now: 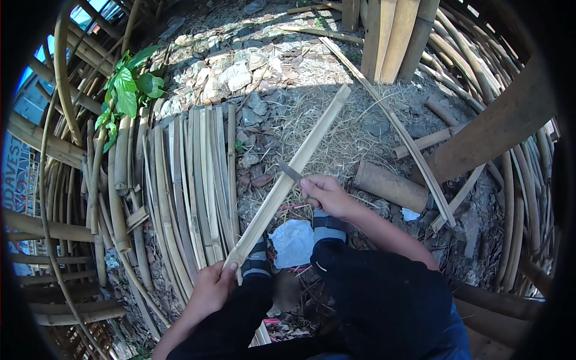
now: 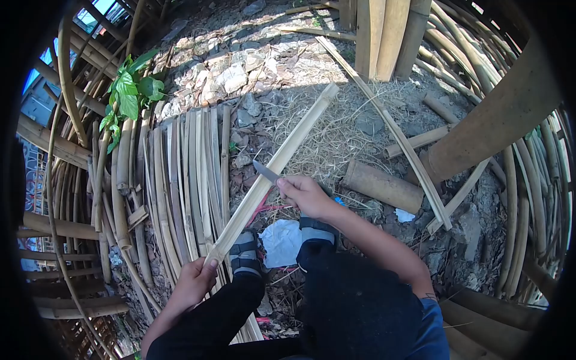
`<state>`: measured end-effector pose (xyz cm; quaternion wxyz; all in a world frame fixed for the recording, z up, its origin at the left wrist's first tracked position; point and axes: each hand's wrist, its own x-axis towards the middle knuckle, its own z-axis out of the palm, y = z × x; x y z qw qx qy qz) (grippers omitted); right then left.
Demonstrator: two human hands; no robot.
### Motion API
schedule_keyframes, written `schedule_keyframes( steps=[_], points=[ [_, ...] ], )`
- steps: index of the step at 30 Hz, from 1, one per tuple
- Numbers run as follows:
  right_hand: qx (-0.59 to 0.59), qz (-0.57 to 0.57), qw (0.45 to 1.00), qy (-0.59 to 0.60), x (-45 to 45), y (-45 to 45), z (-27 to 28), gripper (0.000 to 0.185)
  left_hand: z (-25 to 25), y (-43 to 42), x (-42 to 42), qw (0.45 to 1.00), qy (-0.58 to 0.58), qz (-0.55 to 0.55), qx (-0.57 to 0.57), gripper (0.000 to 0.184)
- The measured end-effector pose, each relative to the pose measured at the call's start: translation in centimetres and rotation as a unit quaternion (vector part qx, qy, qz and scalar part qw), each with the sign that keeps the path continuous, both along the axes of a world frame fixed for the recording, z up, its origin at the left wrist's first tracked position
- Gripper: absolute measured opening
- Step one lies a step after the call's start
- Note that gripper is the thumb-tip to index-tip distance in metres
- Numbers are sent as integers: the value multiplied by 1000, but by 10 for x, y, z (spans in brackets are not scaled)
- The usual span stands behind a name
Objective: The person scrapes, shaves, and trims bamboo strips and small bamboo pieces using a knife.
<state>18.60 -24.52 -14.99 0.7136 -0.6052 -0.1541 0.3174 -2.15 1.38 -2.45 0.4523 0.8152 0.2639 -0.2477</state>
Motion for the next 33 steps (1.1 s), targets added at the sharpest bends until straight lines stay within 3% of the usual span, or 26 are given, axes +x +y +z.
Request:
schedule_keyframes(
  steps=[2,3,4,8,11,19,22,30,33],
  points=[
    [17,37,998,-44,-23,16,3,41,1,-1,2,997,9,49,-51,34],
    [-110,26,965,-238,-36,18,20,41,1,1,2,997,9,50,-50,34],
    [-231,14,878,-419,-43,21,29,41,0,2,1,997,8,53,-59,34],
    [-229,19,891,-392,-46,32,24,41,-5,5,-2,996,-6,55,-64,42],
    [-185,10,886,-426,-47,36,19,40,-2,4,0,996,9,51,-77,34],
    [-275,0,876,-396,-19,26,10,53,7,1,0,998,7,46,-41,36],
    [-248,-3,882,-400,-14,25,3,56,8,-1,1,999,6,39,-32,37],
    [-299,-3,880,-368,7,19,-1,53,3,1,1,999,3,41,-26,37],
    [-297,-22,874,-385,13,20,-8,55,2,1,0,999,-16,40,-5,46]
  ],
)
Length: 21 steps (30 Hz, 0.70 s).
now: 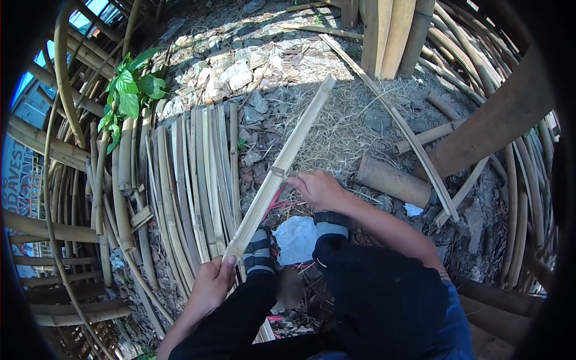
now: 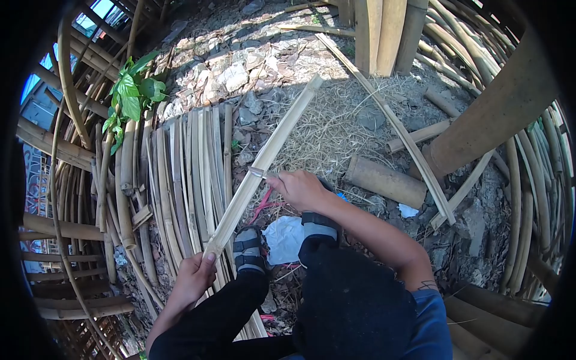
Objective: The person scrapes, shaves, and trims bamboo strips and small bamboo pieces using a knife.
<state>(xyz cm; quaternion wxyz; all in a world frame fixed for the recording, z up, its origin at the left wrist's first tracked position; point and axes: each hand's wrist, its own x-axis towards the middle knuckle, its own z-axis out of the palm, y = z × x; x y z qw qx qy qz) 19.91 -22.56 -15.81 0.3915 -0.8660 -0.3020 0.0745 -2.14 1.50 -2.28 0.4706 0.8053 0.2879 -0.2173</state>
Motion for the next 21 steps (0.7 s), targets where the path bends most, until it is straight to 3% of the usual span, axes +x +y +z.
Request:
schedule_keyframes(
  steps=[10,21],
  points=[
    [-74,-13,996,41,15,-14,4,59,0,2,0,1000,8,-8,12,47],
    [-61,-63,995,38,42,-27,-6,60,4,-1,0,1000,25,-11,0,39]
  ],
)
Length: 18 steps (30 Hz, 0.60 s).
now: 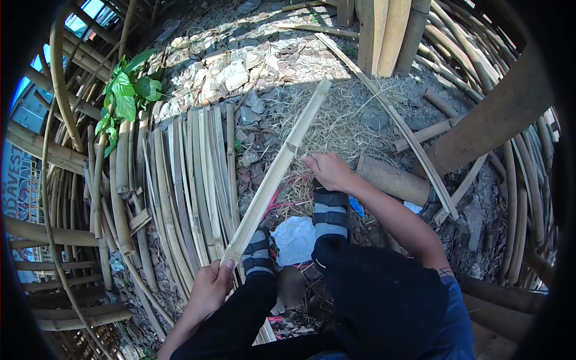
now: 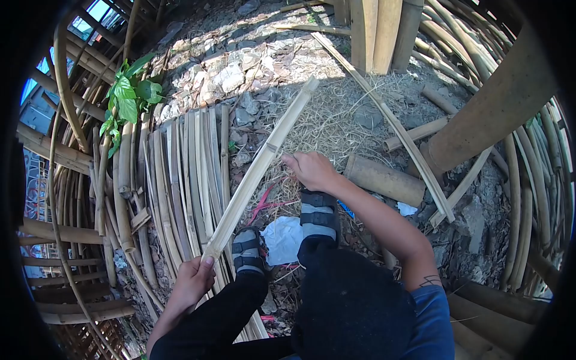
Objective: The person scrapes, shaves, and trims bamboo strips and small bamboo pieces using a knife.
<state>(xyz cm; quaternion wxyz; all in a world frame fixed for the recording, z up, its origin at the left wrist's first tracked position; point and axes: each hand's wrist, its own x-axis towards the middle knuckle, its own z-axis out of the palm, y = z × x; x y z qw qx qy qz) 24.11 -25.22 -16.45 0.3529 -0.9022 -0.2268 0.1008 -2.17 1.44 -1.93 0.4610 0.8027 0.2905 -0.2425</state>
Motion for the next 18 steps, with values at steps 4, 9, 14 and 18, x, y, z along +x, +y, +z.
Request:
schedule_keyframes(
  steps=[4,9,14,18],
  points=[
    [-13,-42,999,-3,17,-6,-11,62,4,-3,-1,1000,11,8,5,42],
    [-13,-42,999,15,21,-20,4,58,5,-3,-1,999,35,28,-23,39],
    [-23,-35,999,18,37,-22,-17,56,2,0,-3,999,25,14,-20,39],
    [59,-130,990,8,60,-40,-17,63,7,1,-5,999,42,14,-29,39]
  ],
)
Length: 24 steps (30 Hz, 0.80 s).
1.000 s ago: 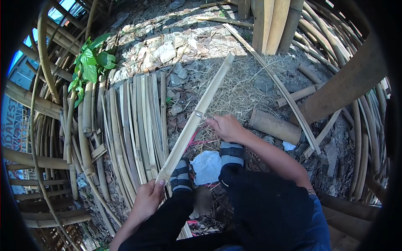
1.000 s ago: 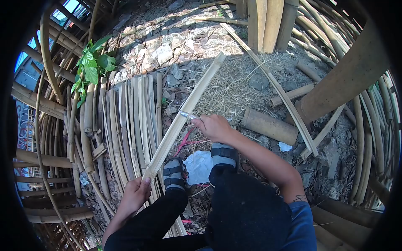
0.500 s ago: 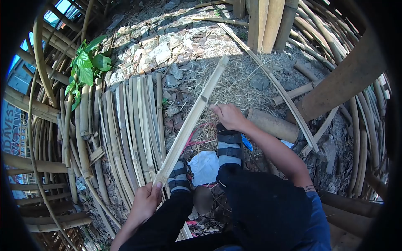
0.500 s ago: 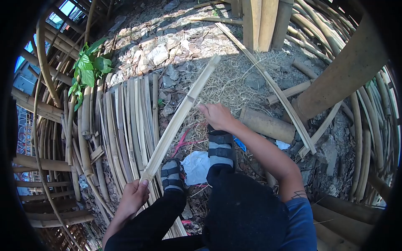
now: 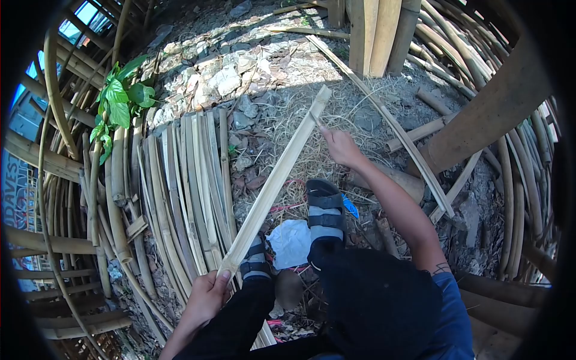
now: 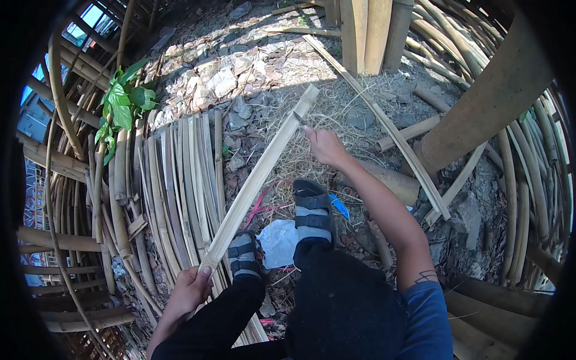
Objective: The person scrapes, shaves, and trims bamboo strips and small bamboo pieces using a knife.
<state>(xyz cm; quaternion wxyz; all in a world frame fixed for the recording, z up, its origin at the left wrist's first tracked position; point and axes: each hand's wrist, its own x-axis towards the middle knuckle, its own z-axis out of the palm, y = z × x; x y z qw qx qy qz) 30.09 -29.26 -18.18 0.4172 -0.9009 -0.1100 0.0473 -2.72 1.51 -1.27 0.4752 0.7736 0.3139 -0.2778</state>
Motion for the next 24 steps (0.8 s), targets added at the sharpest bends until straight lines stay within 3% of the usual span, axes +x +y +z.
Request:
schedule_keyframes(
  steps=[1,3,6,8,12,14,15,17,19,21,24],
  points=[
    [-30,-25,998,48,8,-8,4,65,-2,2,-2,1000,-1,-5,10,42],
    [-41,-39,998,32,18,-21,-8,70,-3,2,-1,1000,-2,-12,19,45],
    [25,-103,993,49,18,-25,-8,69,-2,0,2,999,12,-25,22,46],
    [162,-224,959,60,7,-20,-9,66,-7,2,0,1000,-3,-12,-6,45],
    [245,-229,929,158,-21,-12,-5,58,-9,5,3,1000,0,3,-25,44],
    [410,-174,882,152,-46,4,9,46,-1,1,9,999,-5,17,-36,42],
    [411,-171,882,154,-60,11,13,46,-1,2,10,999,-5,21,-34,42],
    [380,-70,919,74,-89,27,20,41,-6,5,11,999,-19,13,-35,41],
    [259,51,963,-52,-122,43,49,31,-14,10,11,999,-16,12,-38,42],
    [194,155,947,-202,-140,61,42,27,-22,11,12,993,-70,10,-89,42],
    [179,229,913,-287,-157,81,39,30,-19,10,19,994,-66,21,-86,42]
  ],
)
